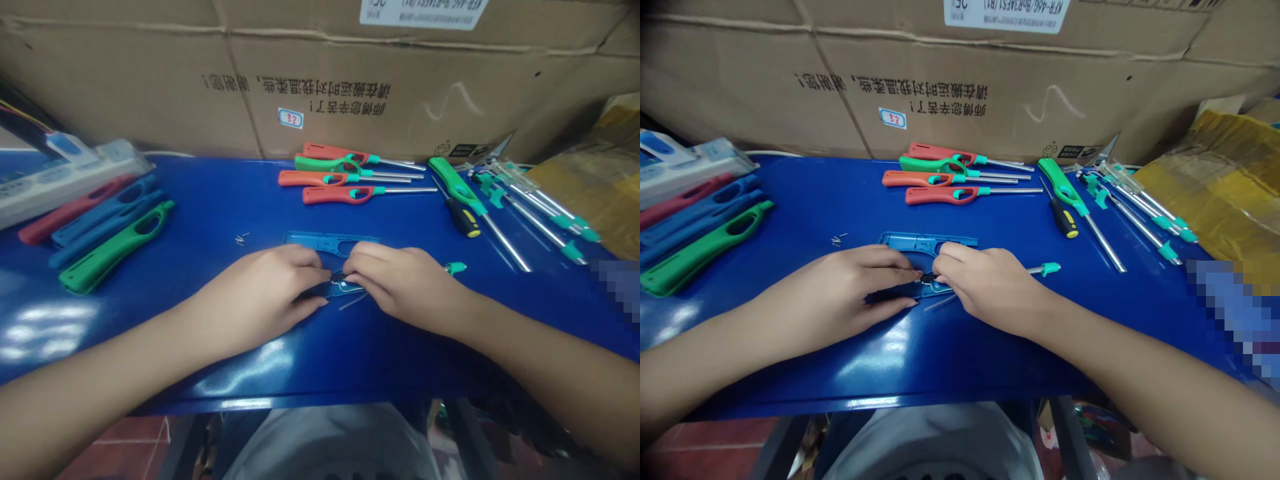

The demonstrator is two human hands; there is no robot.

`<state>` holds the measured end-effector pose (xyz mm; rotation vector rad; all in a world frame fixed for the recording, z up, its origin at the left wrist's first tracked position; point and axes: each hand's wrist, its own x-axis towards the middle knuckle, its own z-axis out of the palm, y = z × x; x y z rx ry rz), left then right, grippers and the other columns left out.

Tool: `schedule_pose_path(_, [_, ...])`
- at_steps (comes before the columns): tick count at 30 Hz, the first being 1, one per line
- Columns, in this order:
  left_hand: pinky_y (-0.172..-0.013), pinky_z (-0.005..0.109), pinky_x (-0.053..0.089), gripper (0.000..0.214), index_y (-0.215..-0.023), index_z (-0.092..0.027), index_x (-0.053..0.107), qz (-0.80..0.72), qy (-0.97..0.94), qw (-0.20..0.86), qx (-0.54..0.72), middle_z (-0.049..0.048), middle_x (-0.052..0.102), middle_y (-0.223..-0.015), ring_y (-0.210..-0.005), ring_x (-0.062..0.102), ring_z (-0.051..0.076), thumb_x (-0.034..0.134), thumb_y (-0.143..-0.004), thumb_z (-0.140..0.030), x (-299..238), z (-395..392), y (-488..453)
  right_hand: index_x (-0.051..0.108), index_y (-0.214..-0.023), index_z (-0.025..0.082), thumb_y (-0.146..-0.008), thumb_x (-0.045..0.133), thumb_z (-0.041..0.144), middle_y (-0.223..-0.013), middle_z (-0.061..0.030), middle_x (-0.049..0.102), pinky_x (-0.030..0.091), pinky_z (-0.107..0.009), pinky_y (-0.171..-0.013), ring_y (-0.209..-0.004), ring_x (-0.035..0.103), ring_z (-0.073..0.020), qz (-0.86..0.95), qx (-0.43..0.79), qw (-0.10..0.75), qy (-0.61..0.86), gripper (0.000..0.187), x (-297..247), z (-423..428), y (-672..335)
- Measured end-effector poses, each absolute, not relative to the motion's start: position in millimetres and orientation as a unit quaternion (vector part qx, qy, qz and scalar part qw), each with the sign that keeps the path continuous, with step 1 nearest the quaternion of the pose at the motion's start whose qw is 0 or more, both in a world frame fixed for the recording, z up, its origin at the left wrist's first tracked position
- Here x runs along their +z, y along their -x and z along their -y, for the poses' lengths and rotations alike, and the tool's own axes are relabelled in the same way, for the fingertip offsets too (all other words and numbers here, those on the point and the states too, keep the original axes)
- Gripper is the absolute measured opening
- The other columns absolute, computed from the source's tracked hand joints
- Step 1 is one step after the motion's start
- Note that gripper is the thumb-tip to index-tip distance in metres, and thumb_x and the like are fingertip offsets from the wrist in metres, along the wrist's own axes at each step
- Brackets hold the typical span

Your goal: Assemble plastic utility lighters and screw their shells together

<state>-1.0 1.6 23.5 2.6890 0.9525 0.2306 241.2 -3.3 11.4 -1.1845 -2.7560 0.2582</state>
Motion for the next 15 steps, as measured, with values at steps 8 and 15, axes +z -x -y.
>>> schedule_pose_path(8, [-0.079,0.04,0.059,0.026,-0.119,-0.021,0.073,-0.322,-0.941,0.079,0.066,0.0086,0.071,-0.108,-0.092,0.071,0.026,0.06,-0.099,-0.032,23.0,2.3,1.1,0.067,-0.101,0.019,-0.103,0.045,0.021,-0.1,-0.0039,0.071,0.026,-0.031,-0.054,-0.067,0.056,-0.0145,0.916,0.038,0.052,0.395,0.022,10.1,5.0,-240.3])
schedule_pose_path(15, [-0.078,0.043,0.059,0.025,-0.118,-0.021,0.072,-0.317,-0.943,0.077,0.067,0.0077,0.071,-0.108,-0.092,0.071,0.028,0.061,-0.098,-0.032,23.0,2.5,-0.7,0.064,-0.104,0.02,-0.099,0.045,0.013,-0.101,-0.003,0.069,0.023,-0.032,-0.052,-0.066,0.055,-0.0146,0.918,0.036,0.032,0.394,0.021,10.0,4.1,-241.8])
